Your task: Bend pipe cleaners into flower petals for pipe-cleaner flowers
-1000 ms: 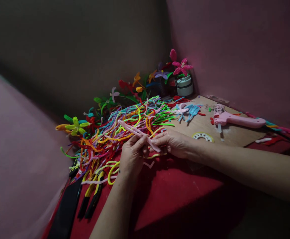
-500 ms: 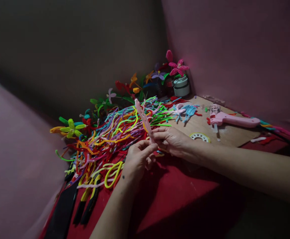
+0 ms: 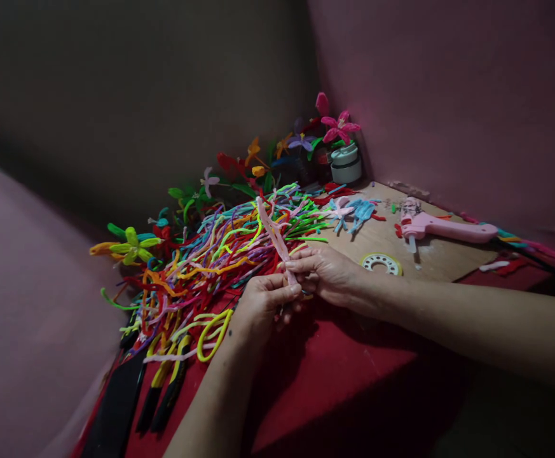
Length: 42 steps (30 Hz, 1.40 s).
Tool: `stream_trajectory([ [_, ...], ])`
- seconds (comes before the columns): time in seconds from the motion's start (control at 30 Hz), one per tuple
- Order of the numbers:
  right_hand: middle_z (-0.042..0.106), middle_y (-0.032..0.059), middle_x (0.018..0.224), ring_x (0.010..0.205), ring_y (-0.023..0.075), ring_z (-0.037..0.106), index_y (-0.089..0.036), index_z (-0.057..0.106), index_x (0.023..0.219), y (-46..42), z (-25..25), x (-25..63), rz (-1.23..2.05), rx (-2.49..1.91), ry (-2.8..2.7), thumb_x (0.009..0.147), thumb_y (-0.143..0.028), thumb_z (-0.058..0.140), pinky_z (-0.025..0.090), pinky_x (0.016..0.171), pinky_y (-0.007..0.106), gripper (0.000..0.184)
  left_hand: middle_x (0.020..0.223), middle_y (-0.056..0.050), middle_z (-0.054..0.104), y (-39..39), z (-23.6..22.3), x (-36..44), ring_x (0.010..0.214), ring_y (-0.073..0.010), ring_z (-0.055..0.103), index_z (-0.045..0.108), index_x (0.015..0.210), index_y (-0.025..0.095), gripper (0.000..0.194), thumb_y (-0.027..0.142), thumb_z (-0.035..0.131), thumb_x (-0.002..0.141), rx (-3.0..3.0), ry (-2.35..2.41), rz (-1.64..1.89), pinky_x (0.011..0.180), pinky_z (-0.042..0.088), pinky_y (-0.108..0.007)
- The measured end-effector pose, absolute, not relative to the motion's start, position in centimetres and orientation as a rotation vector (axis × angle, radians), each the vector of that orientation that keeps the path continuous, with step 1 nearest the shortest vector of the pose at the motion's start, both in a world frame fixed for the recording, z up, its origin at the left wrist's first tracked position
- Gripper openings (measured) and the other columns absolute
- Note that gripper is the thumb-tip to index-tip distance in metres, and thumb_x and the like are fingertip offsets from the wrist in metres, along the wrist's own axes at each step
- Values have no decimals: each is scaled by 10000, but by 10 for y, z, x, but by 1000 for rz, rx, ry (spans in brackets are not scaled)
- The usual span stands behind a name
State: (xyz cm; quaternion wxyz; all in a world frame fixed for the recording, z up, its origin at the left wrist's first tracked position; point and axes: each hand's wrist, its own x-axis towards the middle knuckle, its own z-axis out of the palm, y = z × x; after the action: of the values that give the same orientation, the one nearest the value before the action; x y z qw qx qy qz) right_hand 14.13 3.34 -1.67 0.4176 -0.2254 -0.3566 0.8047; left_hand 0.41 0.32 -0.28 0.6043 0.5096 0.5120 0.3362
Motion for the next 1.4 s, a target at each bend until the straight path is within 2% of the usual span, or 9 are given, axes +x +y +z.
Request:
stream_trajectory([
  [0.13,493,-4,479,396,45,375,-110,506,536,34,-15,142,2018,-519,-926,692,-134,581,273,404,195,175,452,9,532,1,-1,3,307,-40,389,622,642,116,164,273,645,685,1234,1168,780,301,228,-152],
  [0.3,534,7,506,467,60,464,-97,549,558,35,-12,145,1977,-520,-972,657,-117,601,347,470,187,114,500,28,514,-1,9,-3,349,-32,387,607,745,118,212,321,649,703,1289,1251,841,334,257,-147],
  [0.4,506,-5,456,402,44,410,-95,547,544,34,-13,144,1991,-512,-1072,679,-157,602,270,403,179,158,584,44,522,1,11,-3,393,-31,396,586,862,163,230,309,657,699,1227,1209,1110,365,308,-150],
  [0.6,449,-39,422,356,24,296,-109,516,547,34,-18,141,2019,-528,-1129,658,-227,646,150,371,188,207,550,58,466,4,5,2,431,-24,390,568,740,148,121,226,651,702,1204,1068,1291,424,322,-153],
  [0.9,458,-41,444,368,31,319,-111,525,584,32,-17,141,2005,-522,-1125,656,-212,636,159,377,189,166,545,49,493,0,8,0,435,-37,409,558,674,138,146,224,674,658,1257,1180,1296,427,316,-172],
  [1.07,432,-54,408,341,35,303,-109,539,584,36,-18,142,1995,-553,-1116,622,-172,630,148,360,196,117,574,38,529,-3,9,-2,442,-51,423,611,735,158,81,211,647,686,1460,1270,1341,427,337,-183],
  [1.23,450,-38,379,312,28,280,-92,563,558,39,-15,145,2018,-578,-1183,615,-158,602,140,342,196,96,788,-17,616,-6,10,-5,695,-123,566,655,772,183,83,192,637,691,1887,1358,1372,618,452,-228],
  [1.3,465,-29,380,310,30,299,-89,559,536,39,-12,146,2010,-611,-1193,607,-144,609,159,343,196,103,731,2,602,-7,10,-5,662,-113,562,611,777,183,95,187,642,687,1828,1386,1490,605,458,-222],
  [1.4,468,-32,379,312,30,313,-89,560,530,38,-10,146,1989,-600,-1204,601,-138,628,168,346,195,110,636,26,577,-7,11,-4,525,-83,512,569,803,173,134,203,638,692,1624,1405,1522,489,426,-193],
])
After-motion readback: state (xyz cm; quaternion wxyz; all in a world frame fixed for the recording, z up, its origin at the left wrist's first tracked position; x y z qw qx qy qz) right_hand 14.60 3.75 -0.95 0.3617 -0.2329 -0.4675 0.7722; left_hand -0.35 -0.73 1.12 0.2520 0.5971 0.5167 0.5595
